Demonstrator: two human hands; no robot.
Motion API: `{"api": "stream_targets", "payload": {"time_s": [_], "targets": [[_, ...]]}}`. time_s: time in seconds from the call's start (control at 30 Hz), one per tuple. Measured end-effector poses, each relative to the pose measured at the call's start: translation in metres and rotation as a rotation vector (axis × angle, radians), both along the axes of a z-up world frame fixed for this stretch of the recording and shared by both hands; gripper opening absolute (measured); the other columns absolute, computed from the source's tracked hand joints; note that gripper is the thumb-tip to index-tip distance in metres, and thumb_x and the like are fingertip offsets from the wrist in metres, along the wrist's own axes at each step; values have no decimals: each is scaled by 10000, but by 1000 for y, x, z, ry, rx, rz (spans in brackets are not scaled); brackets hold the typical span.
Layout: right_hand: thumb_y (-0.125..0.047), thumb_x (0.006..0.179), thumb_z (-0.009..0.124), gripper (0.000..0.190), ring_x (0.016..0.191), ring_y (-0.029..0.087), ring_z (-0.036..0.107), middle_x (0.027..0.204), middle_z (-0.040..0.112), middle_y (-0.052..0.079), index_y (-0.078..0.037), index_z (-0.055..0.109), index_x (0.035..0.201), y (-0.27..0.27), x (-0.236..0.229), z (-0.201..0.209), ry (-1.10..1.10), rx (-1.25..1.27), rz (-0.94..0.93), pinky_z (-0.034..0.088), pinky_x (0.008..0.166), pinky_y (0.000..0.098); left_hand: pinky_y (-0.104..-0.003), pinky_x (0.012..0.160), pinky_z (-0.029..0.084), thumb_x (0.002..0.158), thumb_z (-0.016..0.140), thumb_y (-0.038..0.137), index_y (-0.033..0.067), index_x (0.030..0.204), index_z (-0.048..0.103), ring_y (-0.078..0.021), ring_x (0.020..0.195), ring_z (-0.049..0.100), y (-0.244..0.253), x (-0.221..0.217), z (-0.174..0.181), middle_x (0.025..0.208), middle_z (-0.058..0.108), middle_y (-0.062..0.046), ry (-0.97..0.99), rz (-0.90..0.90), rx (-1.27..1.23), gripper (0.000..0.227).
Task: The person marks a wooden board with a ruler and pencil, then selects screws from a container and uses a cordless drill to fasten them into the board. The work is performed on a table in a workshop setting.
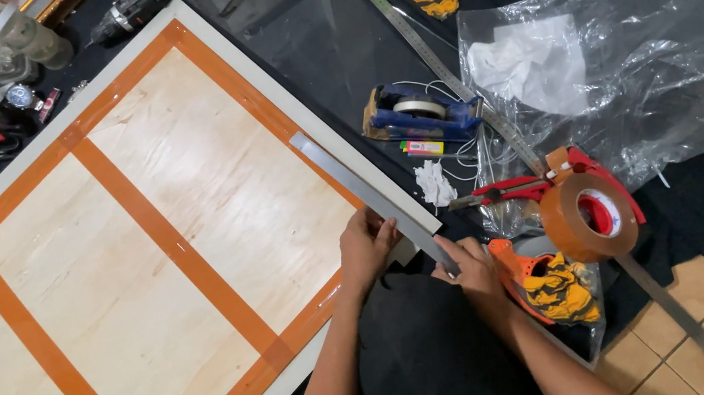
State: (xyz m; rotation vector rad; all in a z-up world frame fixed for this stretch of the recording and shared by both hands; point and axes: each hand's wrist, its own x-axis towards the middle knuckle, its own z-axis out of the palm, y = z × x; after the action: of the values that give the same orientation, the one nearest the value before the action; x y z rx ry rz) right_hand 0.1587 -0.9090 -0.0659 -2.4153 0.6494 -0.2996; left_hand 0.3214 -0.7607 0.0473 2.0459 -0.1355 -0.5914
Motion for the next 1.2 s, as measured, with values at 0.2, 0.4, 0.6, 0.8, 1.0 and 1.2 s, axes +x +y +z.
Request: {"api": "stream_targets", "payload": {"time_s": [0.2,0.4,0.6,0.8,1.0,1.2], "targets": [[-318,678,810,616,779,121,685,919,634,-93,-439,749,1279,8,-8,-16,-188,-81,-19,588,632,287,-469,744,564,891,727,486,44,1036,647,-366,825,685,6,1,-39,822,613,-128,-409,-196,294,471],[-239,733,744,535,797,181,694,929,632,-19,-307,755,1264,13,-5,10,-224,-136,11,597,646,321,-421,803,455,848,703,640,103,1155,579,-298,947,595,12,-1,-63,977,534,-84,-887,-169,466,631],[-222,763,723,485,754,157,671,912,621,-1,-215,770,1246,11,0,22,-323,-241,63,586,651,279,-424,862,352,946,638,586,97,1422,555,-357,1267,508,14,-1,-53,1367,545,-164,-910,-186,341,687],[-218,815,708,425,705,190,633,872,599,47,-136,778,1227,13,0,19,-396,-233,117,568,638,315,-431,882,348,940,660,581,107,1396,591,-332,1289,514,14,-2,-56,1398,570,-142,-893,-155,321,661],[-248,816,709,440,718,188,648,890,617,45,-145,780,1239,16,2,16,-380,-197,92,575,642,298,-430,884,376,940,655,590,117,1391,595,-305,1328,506,13,-2,-49,1453,566,-113,-894,-148,323,656],[-219,791,723,453,716,208,662,894,619,38,-163,777,1237,14,0,10,-339,-141,54,572,621,303,-447,893,407,924,678,595,98,1384,602,-331,1367,493,12,-2,-44,1491,551,-131,-895,-163,325,681]]}}
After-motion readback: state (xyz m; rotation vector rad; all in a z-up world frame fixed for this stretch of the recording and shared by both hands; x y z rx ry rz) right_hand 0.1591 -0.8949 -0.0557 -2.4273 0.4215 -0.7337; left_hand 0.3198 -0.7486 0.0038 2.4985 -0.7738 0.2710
